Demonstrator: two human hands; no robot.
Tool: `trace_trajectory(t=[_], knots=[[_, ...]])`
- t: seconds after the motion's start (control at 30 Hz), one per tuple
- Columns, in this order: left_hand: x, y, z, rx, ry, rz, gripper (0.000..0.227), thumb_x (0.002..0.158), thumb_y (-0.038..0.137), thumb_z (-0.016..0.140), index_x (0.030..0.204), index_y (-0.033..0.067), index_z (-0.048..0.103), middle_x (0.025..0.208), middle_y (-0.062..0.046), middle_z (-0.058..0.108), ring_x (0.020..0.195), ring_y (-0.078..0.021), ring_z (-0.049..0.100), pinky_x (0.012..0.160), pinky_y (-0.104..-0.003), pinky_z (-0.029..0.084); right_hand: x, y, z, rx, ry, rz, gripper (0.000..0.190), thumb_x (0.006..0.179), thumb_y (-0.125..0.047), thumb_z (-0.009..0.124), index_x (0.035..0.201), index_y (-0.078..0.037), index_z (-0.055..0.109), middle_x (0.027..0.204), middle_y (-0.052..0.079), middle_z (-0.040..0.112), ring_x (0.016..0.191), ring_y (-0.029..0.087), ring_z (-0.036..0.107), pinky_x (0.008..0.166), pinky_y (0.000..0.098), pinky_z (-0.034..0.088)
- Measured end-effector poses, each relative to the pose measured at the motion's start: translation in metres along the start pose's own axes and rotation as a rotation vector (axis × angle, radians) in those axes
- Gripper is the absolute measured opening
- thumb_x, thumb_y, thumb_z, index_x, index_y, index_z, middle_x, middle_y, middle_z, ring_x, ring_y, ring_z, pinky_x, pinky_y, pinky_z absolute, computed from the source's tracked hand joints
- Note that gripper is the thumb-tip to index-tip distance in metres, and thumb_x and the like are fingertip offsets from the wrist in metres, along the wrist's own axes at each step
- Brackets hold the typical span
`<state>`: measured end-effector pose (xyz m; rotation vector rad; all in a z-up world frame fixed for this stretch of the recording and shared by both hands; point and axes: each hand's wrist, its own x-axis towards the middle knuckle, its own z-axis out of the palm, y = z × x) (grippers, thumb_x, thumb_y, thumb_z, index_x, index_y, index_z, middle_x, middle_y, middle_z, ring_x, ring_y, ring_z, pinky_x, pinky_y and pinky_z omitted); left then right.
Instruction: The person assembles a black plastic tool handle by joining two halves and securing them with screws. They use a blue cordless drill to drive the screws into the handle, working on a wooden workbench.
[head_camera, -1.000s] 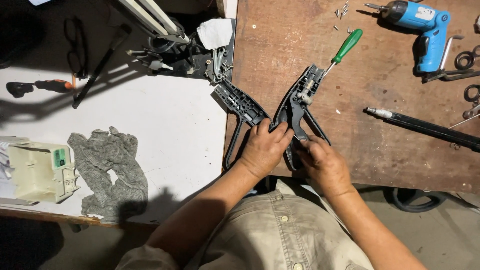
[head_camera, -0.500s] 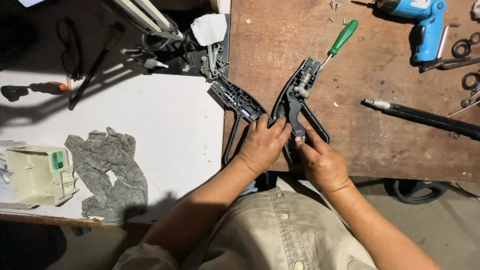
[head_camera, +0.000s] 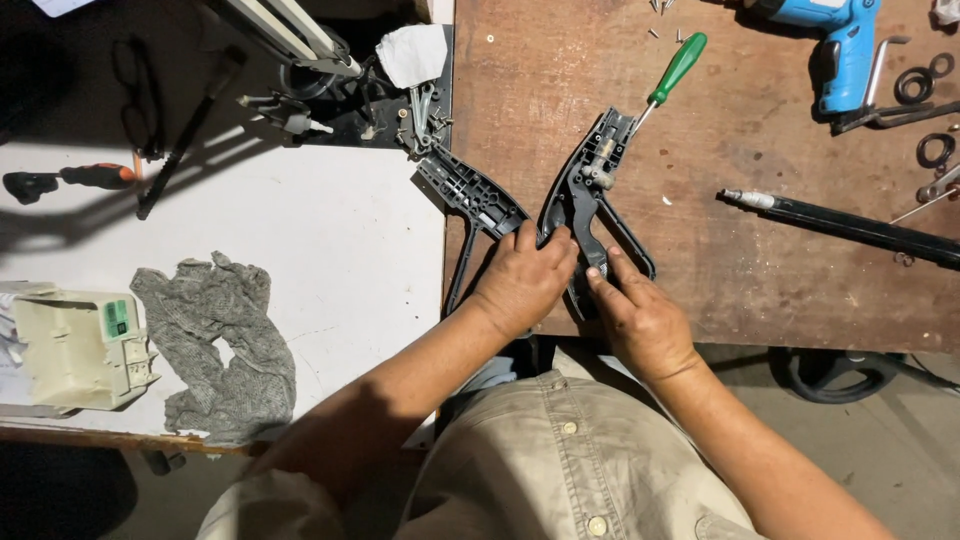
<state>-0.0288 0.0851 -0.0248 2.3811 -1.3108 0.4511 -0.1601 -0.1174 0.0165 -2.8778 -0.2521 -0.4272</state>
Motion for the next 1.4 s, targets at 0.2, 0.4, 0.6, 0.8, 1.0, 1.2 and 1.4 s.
trace_trajectory(t=[0.2,0.4,0.6,0.8,1.0,1.2,1.4], knots=[[-0.003,-0.006,-0.004,-0.038,0.013,0.008,0.034,0.108,0.026,0.075,0.136,0.0077,0.079,0.134,-0.02,0.075,0.114,-0.0553,0.072,0.079,-0.056,0.057,0.003,-0.012,-0.005,0.14,-0.105,0.264,0.06,0.105,-0.03,0.089,0.158,-0.006,0.074,0.154,0.02,0.082,0.127,0.034,0.083,0.102,0.046,0.068],[-0.004,-0.003,-0.021,-0.066,-0.033,-0.043,0.039,0.113,0.028,0.071,0.146,0.0081,0.078,0.143,-0.019,0.076,0.121,-0.0535,0.071,0.092,-0.056,0.058,0.018,-0.016,-0.024,0.183,-0.29,0.361,0.066,0.105,-0.034,0.087,0.165,-0.012,0.07,0.164,0.011,0.077,0.137,0.031,0.079,0.112,0.0469,0.065],[-0.003,0.002,-0.026,-0.096,-0.07,-0.081,0.038,0.114,0.029,0.074,0.147,0.0104,0.079,0.144,-0.018,0.078,0.125,-0.0541,0.071,0.097,-0.058,0.058,0.031,0.019,-0.053,0.392,-0.509,0.523,0.044,0.112,-0.017,0.073,0.155,-0.021,0.081,0.15,0.003,0.085,0.135,0.035,0.079,0.109,0.052,0.065],[-0.004,0.002,-0.024,-0.118,-0.132,-0.14,0.043,0.117,0.034,0.071,0.154,0.0135,0.076,0.147,-0.015,0.079,0.129,-0.0493,0.07,0.104,-0.057,0.057,0.059,0.045,-0.054,0.267,-0.742,0.582,0.031,0.108,-0.027,0.078,0.135,-0.035,0.092,0.132,-0.001,0.092,0.127,0.037,0.083,0.107,0.053,0.068],[0.011,0.008,-0.046,-0.114,-0.151,-0.22,0.059,0.107,0.031,0.086,0.16,0.0108,0.067,0.166,-0.025,0.066,0.143,-0.0533,0.066,0.119,-0.066,0.051,0.069,0.064,-0.052,0.457,-0.803,0.747,0.03,0.102,-0.029,0.086,0.129,-0.039,0.095,0.131,-0.003,0.093,0.134,0.034,0.08,0.112,0.0498,0.065],[0.019,0.031,-0.032,-0.297,-0.324,-0.186,0.054,0.11,0.044,0.081,0.161,0.0277,0.074,0.182,-0.011,0.058,0.163,-0.0478,0.06,0.136,-0.079,0.037,0.059,0.077,-0.051,0.74,-0.729,0.798,0.033,0.105,-0.005,0.083,0.133,-0.018,0.094,0.131,0.015,0.092,0.125,0.038,0.085,0.105,0.0533,0.068],[0.028,0.04,-0.034,-0.263,-0.441,-0.29,0.056,0.109,0.057,0.078,0.159,0.0331,0.072,0.184,-0.009,0.053,0.159,-0.0526,0.061,0.127,-0.088,0.039,0.018,0.102,-0.043,0.837,-0.502,1.042,0.034,0.112,-0.011,0.082,0.146,-0.007,0.087,0.126,0.027,0.087,0.112,0.035,0.085,0.089,0.0476,0.072]])
